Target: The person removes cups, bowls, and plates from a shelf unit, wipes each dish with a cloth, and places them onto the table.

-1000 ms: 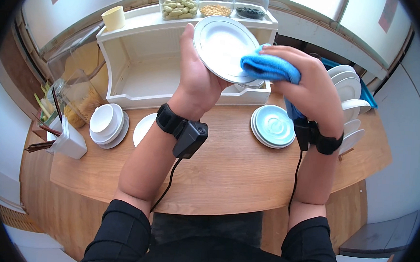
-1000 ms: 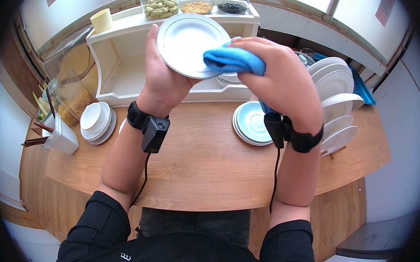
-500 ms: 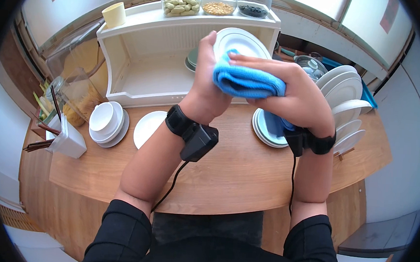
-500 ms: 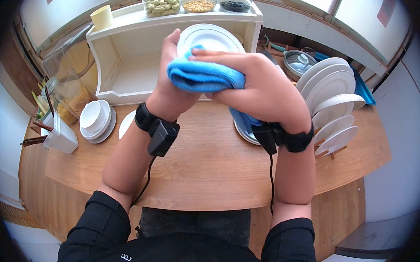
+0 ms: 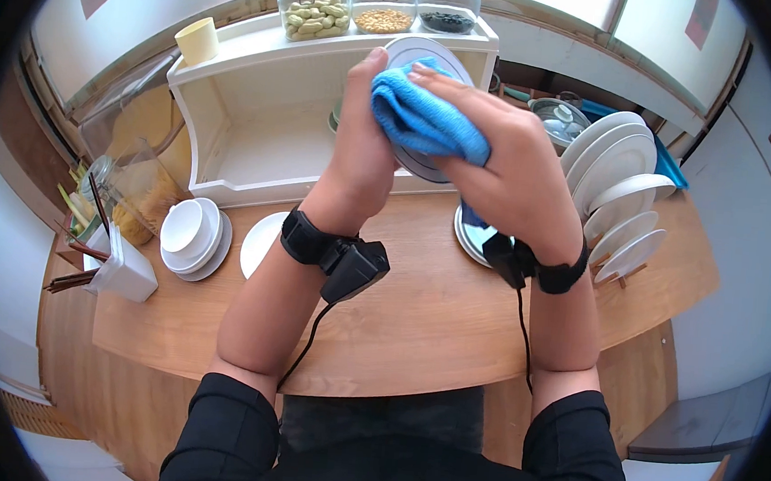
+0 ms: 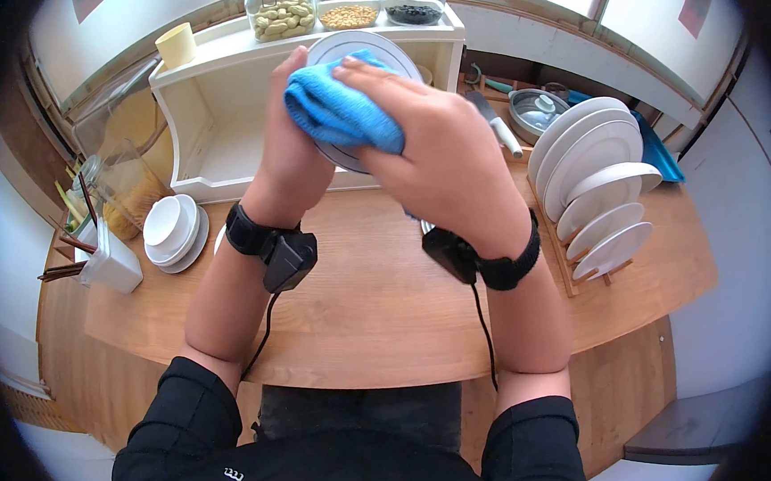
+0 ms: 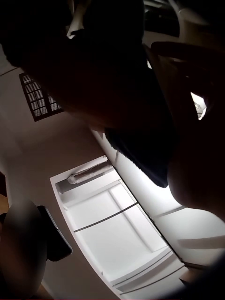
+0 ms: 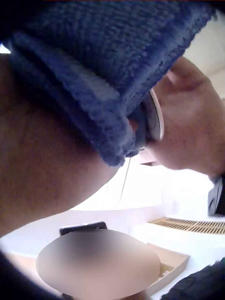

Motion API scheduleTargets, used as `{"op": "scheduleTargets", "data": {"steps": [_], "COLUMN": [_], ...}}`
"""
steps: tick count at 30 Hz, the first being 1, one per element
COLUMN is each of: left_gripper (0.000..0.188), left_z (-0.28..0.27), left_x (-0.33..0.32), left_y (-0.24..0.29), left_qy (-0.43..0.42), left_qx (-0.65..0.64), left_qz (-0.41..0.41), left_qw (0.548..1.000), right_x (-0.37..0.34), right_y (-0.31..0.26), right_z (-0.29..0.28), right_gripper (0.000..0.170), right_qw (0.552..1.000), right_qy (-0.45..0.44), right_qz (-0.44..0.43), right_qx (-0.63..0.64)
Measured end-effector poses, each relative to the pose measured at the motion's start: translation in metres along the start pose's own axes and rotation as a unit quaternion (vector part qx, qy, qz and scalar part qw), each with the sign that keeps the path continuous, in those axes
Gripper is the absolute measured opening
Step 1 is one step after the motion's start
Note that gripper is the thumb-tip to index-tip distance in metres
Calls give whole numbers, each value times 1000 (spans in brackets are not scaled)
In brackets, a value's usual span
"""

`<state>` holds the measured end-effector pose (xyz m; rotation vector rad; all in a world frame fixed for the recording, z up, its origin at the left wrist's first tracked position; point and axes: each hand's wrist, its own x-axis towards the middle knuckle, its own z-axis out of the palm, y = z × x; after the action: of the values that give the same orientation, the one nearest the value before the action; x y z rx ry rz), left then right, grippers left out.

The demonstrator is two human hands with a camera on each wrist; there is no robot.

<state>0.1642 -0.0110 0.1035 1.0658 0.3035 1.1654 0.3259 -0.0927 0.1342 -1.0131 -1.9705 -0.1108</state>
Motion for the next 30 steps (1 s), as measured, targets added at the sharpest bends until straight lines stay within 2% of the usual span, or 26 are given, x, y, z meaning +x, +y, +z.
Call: {"op": "scheduleTargets", "data": {"steps": [2,3,4,6,7,8,10,11,12,14,16,18,19,20,22,23,24,25,26,27,28,30], "left_gripper": [72,71,70,68,68,67,67,66,66,68,71,72,70,70,72,57,57,52,55,73,73,71], "left_z": [-7,-10,-13,-6,-2,2,7,9,8,1,-3,-7,0,1,2,-7,-9,-11,-16,-29,-32,-36], "left_x": [2,5,6,3,1,0,-7,-10,-11,-11,-7,-7,-9,-8,-8,-9,-10,-12,-14,-11,-11,-12], "left_y": [5,8,9,12,14,16,18,18,18,19,21,28,29,30,28,30,25,20,12,3,2,3], "left_qy": [-13,-40,-67,-68,-61,-56,-56,-54,-58,-42,-27,-57,-38,-38,-23,-89,-87,-115,-142,-69,-69,-68], "left_qx": [2,-38,-76,-63,-41,-18,-4,10,12,23,13,-32,-15,-17,-1,-20,-22,50,122,317,317,334], "left_qz": [11,21,31,53,78,102,88,74,73,34,46,27,71,72,137,145,142,224,299,360,356,362], "left_qw": [1000,998,994,994,994,993,995,996,996,998,998,998,997,997,990,985,986,967,936,875,877,868], "right_x": [-1,-1,-2,-4,-5,-3,0,1,2,4,3,1,1,0,-1,3,2,4,4,4,3,3], "right_y": [-3,-1,0,1,5,8,9,10,9,4,-10,-18,-14,-7,6,12,13,12,12,11,7,-1], "right_z": [1,-10,-21,-38,-38,-34,-19,-10,-4,6,2,-21,-30,-36,-40,-38,-35,-28,-20,-12,-5,4], "right_gripper": [52,52,52,53,55,55,56,56,56,59,61,63,63,63,51,52,53,55,56,60,60,59], "right_qw": [998,994,994,988,988,989,991,991,990,994,995,986,977,977,990,993,996,995,994,991,992,991], "right_qy": [-23,-77,-79,-142,-91,-90,41,67,71,63,40,-137,-180,-182,-118,-72,-23,15,54,70,68,46], "right_qz": [-59,-74,-76,-42,-49,-49,-20,-34,-33,-87,-86,-59,-45,-45,-60,-92,-87,-92,-95,-105,-101,-116], "right_qx": [14,11,12,-40,-111,-110,-130,-115,-116,-15,23,72,103,102,56,-7,-30,-29,-27,-32,-32,50]}}
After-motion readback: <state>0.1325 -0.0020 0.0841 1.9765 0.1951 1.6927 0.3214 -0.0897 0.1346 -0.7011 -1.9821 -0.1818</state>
